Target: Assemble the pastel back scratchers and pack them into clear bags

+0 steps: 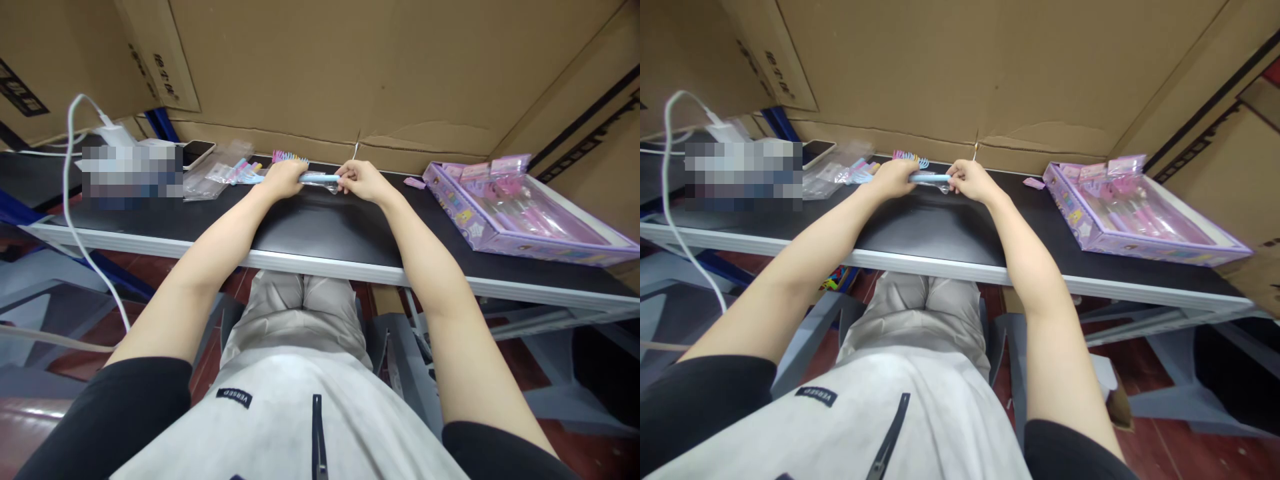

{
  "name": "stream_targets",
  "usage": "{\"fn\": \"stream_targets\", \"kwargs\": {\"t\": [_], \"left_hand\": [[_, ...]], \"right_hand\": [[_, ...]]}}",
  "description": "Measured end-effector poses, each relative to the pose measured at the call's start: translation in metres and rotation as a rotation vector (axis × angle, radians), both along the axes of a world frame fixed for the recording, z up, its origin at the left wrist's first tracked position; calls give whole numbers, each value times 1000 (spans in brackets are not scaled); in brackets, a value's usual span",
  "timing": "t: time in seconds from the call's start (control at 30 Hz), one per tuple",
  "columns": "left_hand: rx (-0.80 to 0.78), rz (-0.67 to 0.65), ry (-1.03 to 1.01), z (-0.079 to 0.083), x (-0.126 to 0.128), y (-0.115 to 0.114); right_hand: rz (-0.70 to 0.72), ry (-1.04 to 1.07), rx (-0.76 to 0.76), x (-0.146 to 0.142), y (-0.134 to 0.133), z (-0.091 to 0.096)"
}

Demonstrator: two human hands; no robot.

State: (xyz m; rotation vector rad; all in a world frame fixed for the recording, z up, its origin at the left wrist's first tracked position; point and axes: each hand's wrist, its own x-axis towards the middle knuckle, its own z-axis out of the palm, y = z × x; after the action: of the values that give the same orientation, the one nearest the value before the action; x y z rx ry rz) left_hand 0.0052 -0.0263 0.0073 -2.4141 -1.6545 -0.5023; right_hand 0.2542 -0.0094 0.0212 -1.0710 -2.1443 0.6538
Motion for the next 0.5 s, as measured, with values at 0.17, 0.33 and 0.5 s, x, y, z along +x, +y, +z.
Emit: {"fn": "stream_targets", "kwargs": {"t": [0.17,0.33,0.5], "left_hand": [[18,-54,4,-2,3,0],[39,-74,36,-3,2,0],[33,-86,31,-2,4,-3]], "right_hand": [[-39,-90,117,3,3,2],[-10,-116,198,5,6,-1],[-32,-157,146,0,1,-2]]}}
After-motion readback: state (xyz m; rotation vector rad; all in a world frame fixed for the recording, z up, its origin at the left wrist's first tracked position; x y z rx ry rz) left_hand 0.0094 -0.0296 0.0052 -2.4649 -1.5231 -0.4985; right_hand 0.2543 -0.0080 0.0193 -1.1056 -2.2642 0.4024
